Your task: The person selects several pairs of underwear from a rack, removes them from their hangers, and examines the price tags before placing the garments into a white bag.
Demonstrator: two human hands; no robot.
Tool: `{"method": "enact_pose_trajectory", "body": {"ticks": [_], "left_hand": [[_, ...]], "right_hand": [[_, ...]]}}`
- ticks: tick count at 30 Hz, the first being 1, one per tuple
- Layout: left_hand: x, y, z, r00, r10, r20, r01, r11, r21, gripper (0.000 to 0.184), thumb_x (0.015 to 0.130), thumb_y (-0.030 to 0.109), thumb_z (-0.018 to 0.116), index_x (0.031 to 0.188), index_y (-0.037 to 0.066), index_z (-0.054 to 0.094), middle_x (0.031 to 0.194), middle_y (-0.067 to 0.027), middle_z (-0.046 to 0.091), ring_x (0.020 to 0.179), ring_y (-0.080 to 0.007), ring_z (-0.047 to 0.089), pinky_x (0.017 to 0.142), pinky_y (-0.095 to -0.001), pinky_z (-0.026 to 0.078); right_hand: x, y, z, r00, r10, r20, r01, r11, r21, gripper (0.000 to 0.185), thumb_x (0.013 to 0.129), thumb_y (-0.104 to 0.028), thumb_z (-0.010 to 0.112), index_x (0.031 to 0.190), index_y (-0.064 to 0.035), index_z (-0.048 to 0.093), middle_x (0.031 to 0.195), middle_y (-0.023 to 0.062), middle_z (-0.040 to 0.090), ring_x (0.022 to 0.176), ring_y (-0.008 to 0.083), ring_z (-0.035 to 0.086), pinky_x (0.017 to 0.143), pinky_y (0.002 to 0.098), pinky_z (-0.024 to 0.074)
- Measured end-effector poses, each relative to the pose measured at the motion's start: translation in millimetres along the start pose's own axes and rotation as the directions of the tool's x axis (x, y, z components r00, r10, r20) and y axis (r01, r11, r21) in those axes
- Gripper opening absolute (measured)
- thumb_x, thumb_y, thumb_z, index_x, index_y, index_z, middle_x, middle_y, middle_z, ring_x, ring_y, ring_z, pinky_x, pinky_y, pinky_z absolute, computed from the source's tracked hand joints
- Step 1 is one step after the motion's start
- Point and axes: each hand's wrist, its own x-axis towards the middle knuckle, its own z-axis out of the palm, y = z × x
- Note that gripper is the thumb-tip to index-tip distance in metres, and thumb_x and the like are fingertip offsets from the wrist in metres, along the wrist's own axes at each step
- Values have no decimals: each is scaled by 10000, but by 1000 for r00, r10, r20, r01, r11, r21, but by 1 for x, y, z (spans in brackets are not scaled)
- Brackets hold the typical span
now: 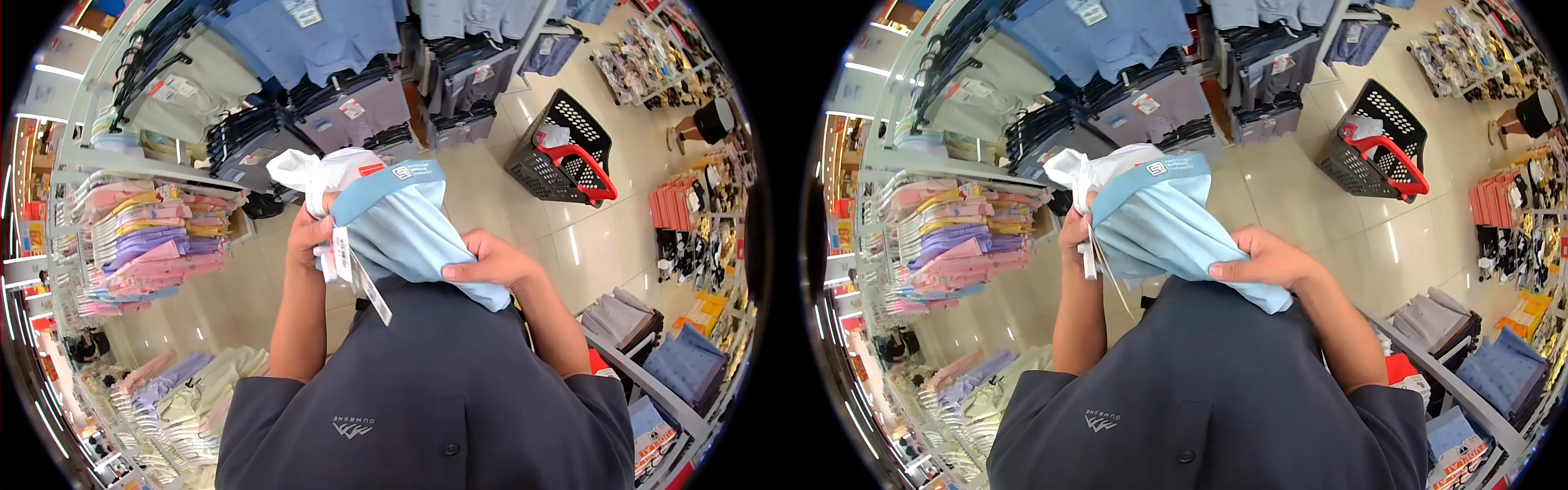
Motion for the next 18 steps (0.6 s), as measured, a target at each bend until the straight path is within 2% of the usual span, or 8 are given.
{"method": "enact_pose_trajectory", "body": {"ticks": [1, 3, 4, 7, 11, 15, 18], "left_hand": [[7, -8, 3, 1000, -11, 9, 11, 1000, 6, 231, 713, 191, 723, 784, 11, 596, 760, -71, 600, 684, -150, 566, 614, -261, 443], [19, -23, 11, 1000, 14, 6, -13, 996, -87, 293, 735, 195, 696, 914, 24, 539, 875, -91, 588, 797, -188, 583, 729, -303, 477], [26, -28, 16, 1000, 1, -8, -1, 999, -34, 331, 747, 224, 684, 956, 30, 517, 878, -76, 569, 806, -177, 571, 741, -294, 471], [50, -44, 39, 999, -52, -1, 52, 993, -109, 288, 711, 184, 719, 891, 13, 572, 836, -83, 604, 762, -188, 586, 724, -296, 470], [78, -66, 51, 981, -145, 128, 163, 976, -147, 298, 706, 182, 723, 894, 15, 564, 843, -83, 603, 765, -182, 580, 728, -291, 460], [103, -76, 71, 968, -234, 92, 240, 968, -70, 298, 696, 192, 738, 866, 15, 568, 811, -74, 604, 740, -180, 580, 708, -285, 459], [124, -82, 87, 964, -252, 91, 258, 964, -60, 292, 694, 183, 741, 862, 11, 574, 815, -80, 612, 750, -184, 590, 708, -282, 463]], "right_hand": [[-8, 7, -11, 1000, -9, -9, 9, 1000, 8, 405, 824, -245, 704, 1093, 41, 604, 939, 32, 644, 834, 82, 568, 757, 221, 449], [-25, 18, -23, 1000, -26, -4, 26, 994, 106, 353, 862, -277, 665, 1029, 33, 638, 927, 23, 643, 837, 74, 562, 742, 225, 448], [-37, 15, -24, 994, -79, -72, 91, 978, 187, 330, 896, -282, 623, 1005, 29, 646, 908, 9, 637, 826, 65, 550, 723, 227, 445], [-65, 16, -39, 976, -158, -152, 192, 950, 245, 337, 914, -298, 596, 996, 25, 649, 896, -2, 633, 808, 59, 541, 712, 224, 442], [-89, 33, -58, 958, -188, -217, 238, 943, 234, 355, 924, -325, 578, 873, 16, 661, 784, -27, 592, 724, 44, 484, 637, 220, 404], [-103, 47, -66, 927, -196, -319, 279, 930, 238, 363, 911, -335, 597, 811, 8, 660, 729, -36, 563, 688, 40, 455, 606, 225, 387], [-107, 35, -69, 896, -283, -343, 382, 885, 266, 323, 893, -305, 629, 810, 5, 667, 738, -33, 580, 686, 44, 470, 608, 223, 391]]}}
